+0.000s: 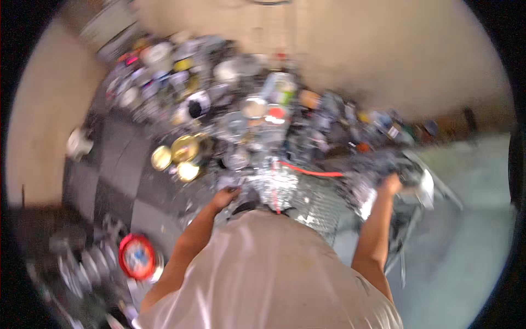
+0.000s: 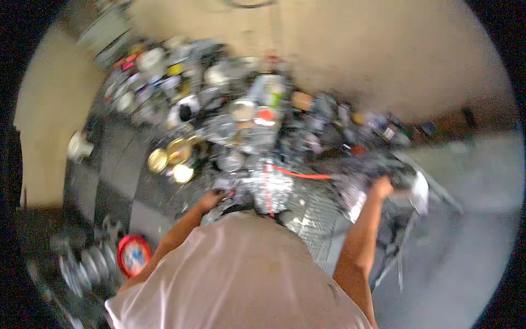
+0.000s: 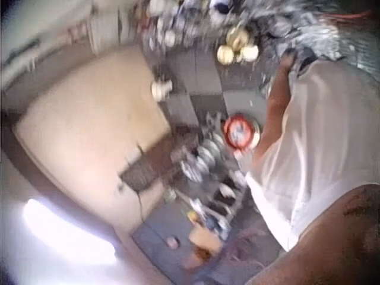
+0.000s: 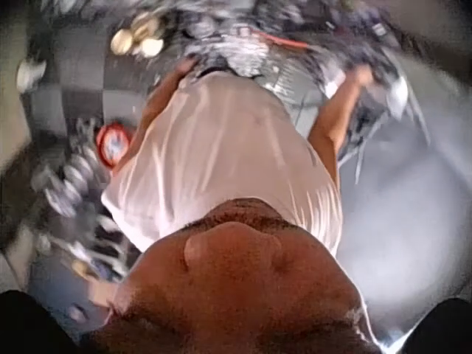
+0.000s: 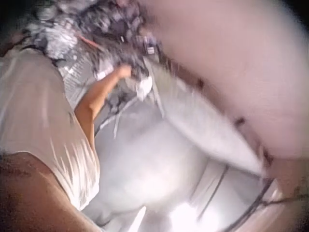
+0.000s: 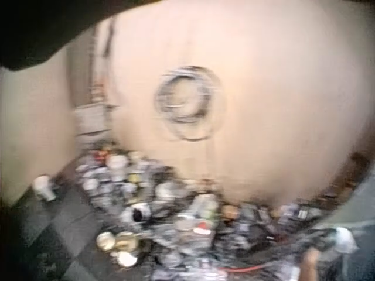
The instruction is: Spray paint an automotive wheel rim silver in a paint booth.
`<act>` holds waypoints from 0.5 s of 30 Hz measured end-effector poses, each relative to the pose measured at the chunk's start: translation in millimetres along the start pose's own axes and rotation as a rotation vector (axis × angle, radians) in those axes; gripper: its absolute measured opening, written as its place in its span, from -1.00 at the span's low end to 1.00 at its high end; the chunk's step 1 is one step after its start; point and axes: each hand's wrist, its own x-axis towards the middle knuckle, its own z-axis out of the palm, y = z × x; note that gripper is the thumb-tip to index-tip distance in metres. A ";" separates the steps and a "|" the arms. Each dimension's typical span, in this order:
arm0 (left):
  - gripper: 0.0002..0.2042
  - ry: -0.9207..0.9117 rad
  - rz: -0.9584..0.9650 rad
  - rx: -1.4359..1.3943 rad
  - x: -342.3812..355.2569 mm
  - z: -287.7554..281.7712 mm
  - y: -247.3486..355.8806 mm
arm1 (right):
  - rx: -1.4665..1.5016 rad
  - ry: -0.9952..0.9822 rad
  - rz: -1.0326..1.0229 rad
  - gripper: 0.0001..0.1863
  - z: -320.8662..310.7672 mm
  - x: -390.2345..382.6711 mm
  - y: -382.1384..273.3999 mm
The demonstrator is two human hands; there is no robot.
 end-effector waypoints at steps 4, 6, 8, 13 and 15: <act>-0.42 0.284 -0.027 -0.028 -1.5 -47.4 -2.9 | -0.019 -0.004 -0.039 -0.55 -1.7 25.9 -1.7; -0.41 0.442 -0.088 0.090 -1.1 -62.4 -17.0 | -0.103 0.115 0.066 -0.55 3.3 20.0 -12.9; -0.41 0.474 -0.088 0.077 -4.2 -71.2 -34.2 | -0.164 0.163 0.125 -0.54 9.6 10.1 -24.1; -0.48 0.366 -0.108 0.254 -16.0 -65.0 -42.5 | -0.046 0.132 0.110 -0.61 2.3 1.0 -45.3; -0.34 0.222 -0.148 0.165 -21.6 -54.8 -26.3 | -0.624 -0.021 -0.097 -0.64 -23.7 -6.6 -51.5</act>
